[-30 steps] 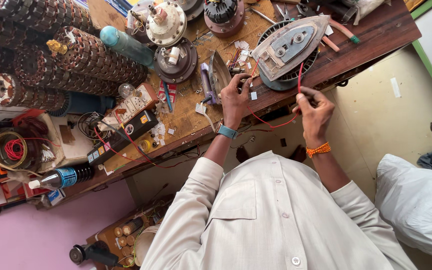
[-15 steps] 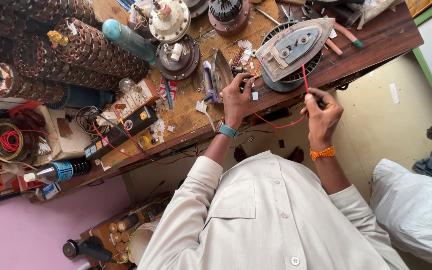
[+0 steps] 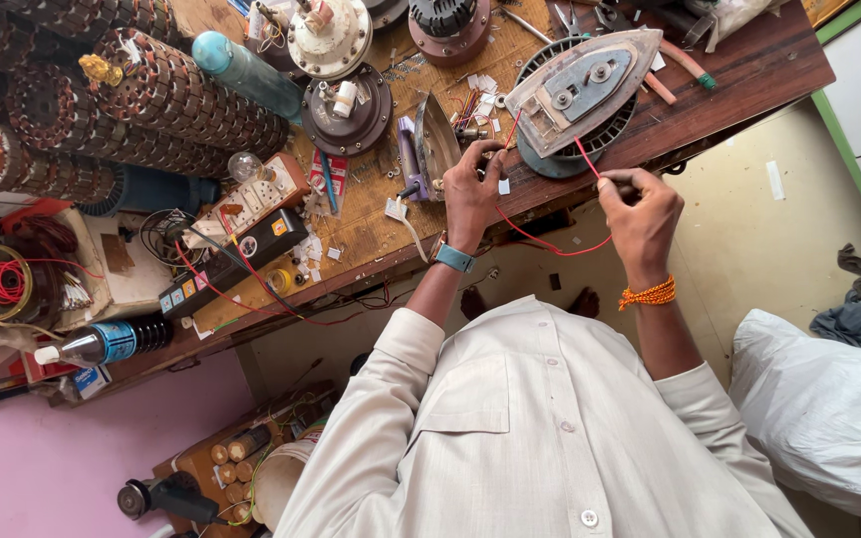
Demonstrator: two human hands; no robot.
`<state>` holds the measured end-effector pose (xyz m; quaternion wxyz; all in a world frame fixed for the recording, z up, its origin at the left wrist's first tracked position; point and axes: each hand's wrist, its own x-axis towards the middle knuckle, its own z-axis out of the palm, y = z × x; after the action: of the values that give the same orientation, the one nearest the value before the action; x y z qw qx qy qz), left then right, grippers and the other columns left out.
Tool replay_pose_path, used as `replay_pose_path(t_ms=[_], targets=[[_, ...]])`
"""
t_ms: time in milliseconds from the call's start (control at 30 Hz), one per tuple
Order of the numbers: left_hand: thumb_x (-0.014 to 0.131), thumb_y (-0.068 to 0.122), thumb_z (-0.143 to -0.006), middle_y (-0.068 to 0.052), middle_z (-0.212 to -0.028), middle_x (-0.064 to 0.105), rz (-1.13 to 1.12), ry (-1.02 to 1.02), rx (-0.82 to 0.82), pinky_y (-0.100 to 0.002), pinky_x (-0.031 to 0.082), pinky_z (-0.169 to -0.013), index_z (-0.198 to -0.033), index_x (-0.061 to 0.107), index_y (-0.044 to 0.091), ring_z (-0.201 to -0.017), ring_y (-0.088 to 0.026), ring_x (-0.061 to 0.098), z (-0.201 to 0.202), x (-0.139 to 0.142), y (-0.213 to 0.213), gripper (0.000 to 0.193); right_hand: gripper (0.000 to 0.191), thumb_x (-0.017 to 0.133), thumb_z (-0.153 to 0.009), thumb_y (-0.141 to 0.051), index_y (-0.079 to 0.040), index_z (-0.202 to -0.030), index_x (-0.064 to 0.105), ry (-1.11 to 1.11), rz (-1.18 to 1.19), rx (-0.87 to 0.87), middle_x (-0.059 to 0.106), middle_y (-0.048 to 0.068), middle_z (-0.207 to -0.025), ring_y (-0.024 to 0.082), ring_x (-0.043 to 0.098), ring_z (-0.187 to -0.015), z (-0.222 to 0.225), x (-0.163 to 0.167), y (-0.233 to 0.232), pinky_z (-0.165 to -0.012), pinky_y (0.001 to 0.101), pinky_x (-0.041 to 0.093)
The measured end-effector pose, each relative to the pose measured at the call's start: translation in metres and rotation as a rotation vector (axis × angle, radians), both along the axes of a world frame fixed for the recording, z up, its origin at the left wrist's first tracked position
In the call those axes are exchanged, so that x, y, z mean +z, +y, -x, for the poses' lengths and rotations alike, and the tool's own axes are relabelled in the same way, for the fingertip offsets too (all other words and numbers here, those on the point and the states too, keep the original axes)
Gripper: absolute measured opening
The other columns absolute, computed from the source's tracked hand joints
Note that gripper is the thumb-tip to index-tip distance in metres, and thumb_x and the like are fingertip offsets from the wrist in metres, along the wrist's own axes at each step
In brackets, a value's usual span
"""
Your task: The person disassembles a purple electric iron on a cluttered workbench. They use pliers and a screwdriver to remove screws and separate the iron's casing, exposing the internal components and wiring. The person then handles the power cord and plug.
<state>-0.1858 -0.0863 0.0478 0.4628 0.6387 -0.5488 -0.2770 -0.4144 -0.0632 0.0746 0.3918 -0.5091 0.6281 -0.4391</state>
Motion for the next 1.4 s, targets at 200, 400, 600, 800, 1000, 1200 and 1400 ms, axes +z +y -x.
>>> replay_pose_path(t_ms=[200, 400, 600, 800, 1000, 1200, 1400], targets=[[0.067, 0.018, -0.099, -0.008, -0.078, 0.074, 0.021, 0.011, 0.001, -0.030, 0.056, -0.057, -0.108, 0.070, 0.004, -0.066, -0.012, 0.071, -0.001, -0.002, 0.000, 0.017, 0.008, 0.076, -0.096, -0.004, 0.003, -0.100, 0.077, 0.266, 0.290, -0.046, 0.072, 0.006, -0.085, 0.009, 0.066, -0.072, 0.001, -0.001, -0.007, -0.068, 0.0262, 0.054], [0.068, 0.019, -0.099, -0.009, -0.077, 0.074, 0.033, -0.023, 0.016, -0.031, 0.055, -0.058, -0.108, 0.070, 0.005, -0.067, -0.013, 0.073, -0.003, -0.006, 0.001, 0.017, 0.012, 0.073, -0.099, -0.007, 0.002, -0.104, 0.078, 0.051, 0.076, 0.072, 0.066, 0.004, -0.077, 0.007, 0.056, -0.064, -0.009, 0.003, 0.002, -0.058, 0.0256, 0.045], [0.068, 0.022, -0.099, -0.008, -0.077, 0.075, -0.007, -0.072, 0.015, -0.033, 0.055, -0.055, -0.107, 0.071, 0.007, -0.065, -0.014, 0.073, -0.007, -0.010, 0.001, 0.017, 0.017, 0.069, -0.102, -0.006, 0.006, -0.114, 0.072, -0.410, 0.074, 0.053, 0.068, 0.003, -0.083, 0.005, 0.059, -0.063, -0.025, 0.007, -0.005, -0.056, 0.0197, 0.048], [0.068, 0.021, -0.099, -0.008, -0.078, 0.074, 0.009, -0.078, 0.011, -0.033, 0.055, -0.056, -0.107, 0.071, 0.007, -0.066, -0.015, 0.073, -0.007, -0.011, 0.000, 0.017, 0.018, 0.072, -0.100, -0.007, 0.005, -0.113, 0.073, -0.341, 0.051, 0.065, 0.068, 0.003, -0.082, 0.004, 0.059, -0.063, -0.041, 0.003, -0.003, -0.055, 0.0199, 0.048], [0.069, 0.021, -0.098, -0.008, -0.077, 0.074, 0.029, -0.079, 0.009, -0.034, 0.056, -0.058, -0.107, 0.070, 0.007, -0.067, -0.016, 0.074, -0.007, -0.010, 0.001, 0.018, 0.019, 0.072, -0.100, -0.009, 0.005, -0.113, 0.074, -0.303, 0.025, 0.111, 0.069, 0.003, -0.082, 0.004, 0.060, -0.064, -0.049, 0.004, 0.003, -0.057, 0.0202, 0.050], [0.069, 0.022, -0.098, -0.010, -0.074, 0.073, -0.004, -0.112, 0.020, -0.036, 0.053, -0.057, -0.107, 0.070, 0.007, -0.065, -0.019, 0.073, -0.007, -0.009, 0.003, 0.018, 0.020, 0.073, -0.099, -0.011, 0.004, -0.113, 0.074, -0.268, -0.009, 0.136, 0.070, 0.003, -0.081, 0.005, 0.060, -0.061, -0.054, 0.002, 0.004, -0.055, 0.0210, 0.049], [0.069, 0.022, -0.098, -0.010, -0.077, 0.075, 0.017, -0.112, 0.009, -0.036, 0.054, -0.058, -0.108, 0.070, 0.008, -0.066, -0.019, 0.074, -0.007, -0.007, 0.004, 0.017, 0.020, 0.072, -0.099, -0.011, 0.002, -0.114, 0.075, -0.201, -0.006, 0.141, 0.071, 0.004, -0.080, 0.005, 0.062, -0.061, -0.055, 0.003, 0.006, -0.054, 0.0215, 0.050]])
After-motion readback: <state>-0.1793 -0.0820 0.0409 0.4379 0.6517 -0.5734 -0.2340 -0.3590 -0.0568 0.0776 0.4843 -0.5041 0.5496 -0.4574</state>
